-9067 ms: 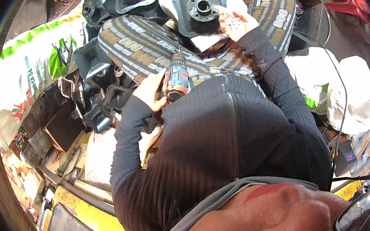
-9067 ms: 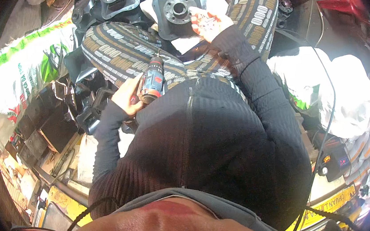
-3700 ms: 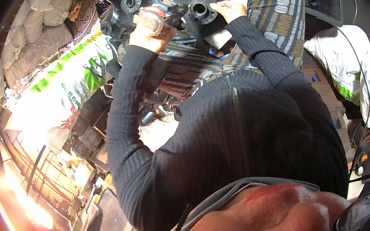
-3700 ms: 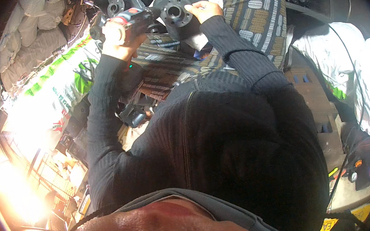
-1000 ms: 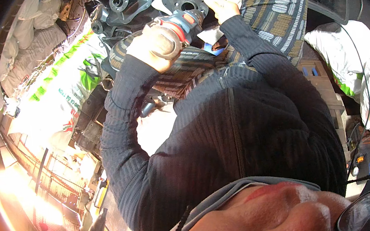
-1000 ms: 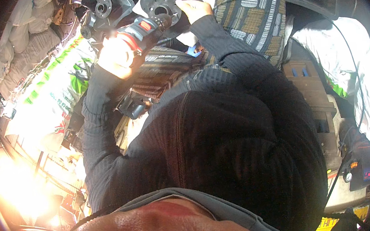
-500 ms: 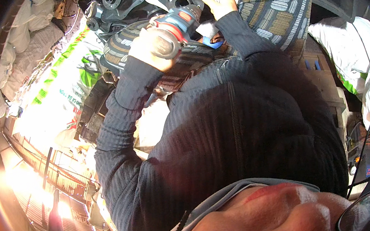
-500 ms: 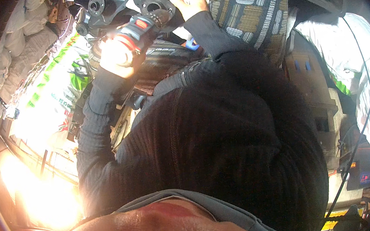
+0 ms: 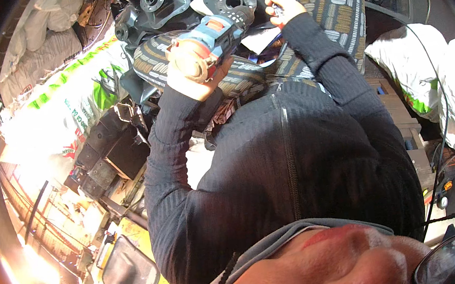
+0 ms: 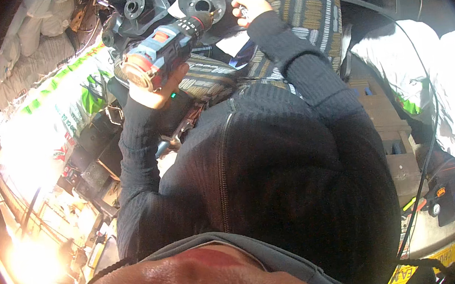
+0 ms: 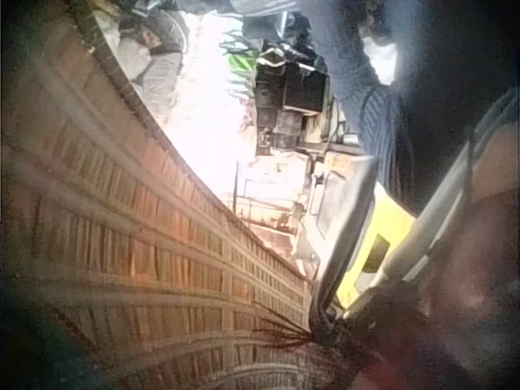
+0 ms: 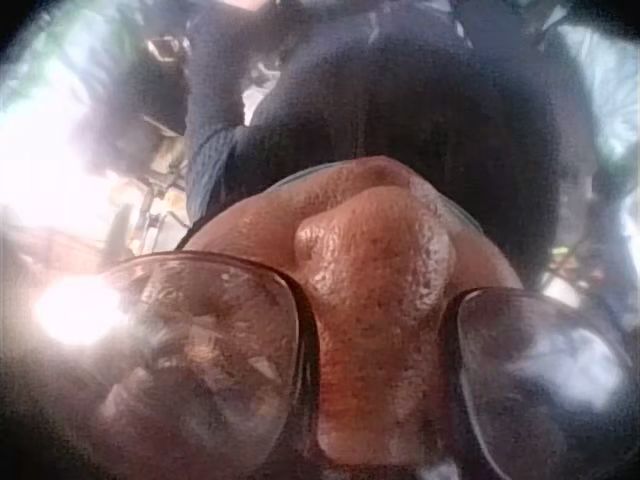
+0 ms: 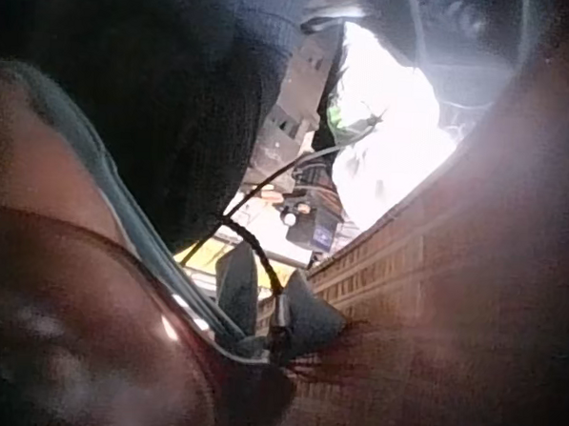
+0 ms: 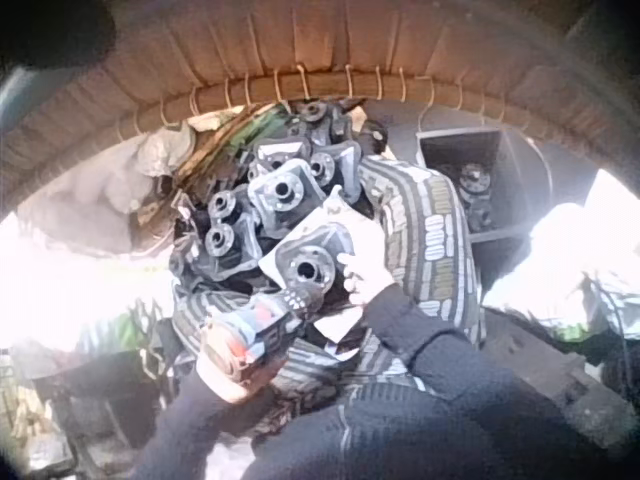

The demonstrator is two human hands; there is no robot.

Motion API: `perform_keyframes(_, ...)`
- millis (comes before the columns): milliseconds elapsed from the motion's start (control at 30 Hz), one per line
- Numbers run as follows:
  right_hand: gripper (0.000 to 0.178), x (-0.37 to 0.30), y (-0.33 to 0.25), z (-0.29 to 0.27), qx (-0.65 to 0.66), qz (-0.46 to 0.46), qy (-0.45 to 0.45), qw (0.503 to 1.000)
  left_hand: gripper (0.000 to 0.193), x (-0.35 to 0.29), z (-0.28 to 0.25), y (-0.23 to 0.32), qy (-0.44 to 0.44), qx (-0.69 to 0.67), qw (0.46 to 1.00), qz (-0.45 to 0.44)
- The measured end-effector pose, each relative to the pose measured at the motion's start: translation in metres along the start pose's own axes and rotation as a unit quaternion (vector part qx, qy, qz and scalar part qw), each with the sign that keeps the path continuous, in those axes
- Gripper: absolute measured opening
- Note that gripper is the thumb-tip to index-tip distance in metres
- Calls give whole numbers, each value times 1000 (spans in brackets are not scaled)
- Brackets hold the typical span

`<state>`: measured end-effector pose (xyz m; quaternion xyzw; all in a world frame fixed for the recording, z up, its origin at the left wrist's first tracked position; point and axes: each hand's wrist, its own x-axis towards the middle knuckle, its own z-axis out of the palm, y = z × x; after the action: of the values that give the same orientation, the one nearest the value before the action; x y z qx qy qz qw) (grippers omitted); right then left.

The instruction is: The person uses a cordless drill to fasten bolts onto a metal part. They repeatedly pick up bolts, position them into holes on the part, and tighten them with the drill before moving to the next hole.

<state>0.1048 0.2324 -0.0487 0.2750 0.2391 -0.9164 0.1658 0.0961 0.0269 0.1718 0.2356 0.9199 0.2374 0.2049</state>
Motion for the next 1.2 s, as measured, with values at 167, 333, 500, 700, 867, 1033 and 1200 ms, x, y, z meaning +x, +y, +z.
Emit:
perform_keyframes(167, 31, -31, -6, 15, 98, 79, -146, 981, 37, -26, 2, 1, 32, -11, 996, 87)
perform_keyframes(333, 30, -37, 2, 32, 155, 83, -135, 975, 54, -41, 14, -6, 17, 24, 996, 88)
perform_keyframes(500, 26, -38, 8, 33, 148, 88, -135, 976, 35, -45, 18, -6, 46, 36, 994, 95)
perform_keyframes(700, 28, -36, 15, 38, 154, 100, -96, 978, 44, -38, 18, -9, 10, -9, 996, 86)
perform_keyframes(867, 27, -40, 11, 43, 179, 117, -131, 968, 64, -34, 18, -19, -75, 32, 995, 53)
perform_keyframes(1033, 26, -34, 14, 39, 201, 121, -140, 962, 63, -38, 17, -21, -47, 9, 997, 59)
perform_keyframes(1200, 28, -26, 13, 26, 128, 91, -90, 983, 46, -42, 6, -16, -28, 62, 996, 54)
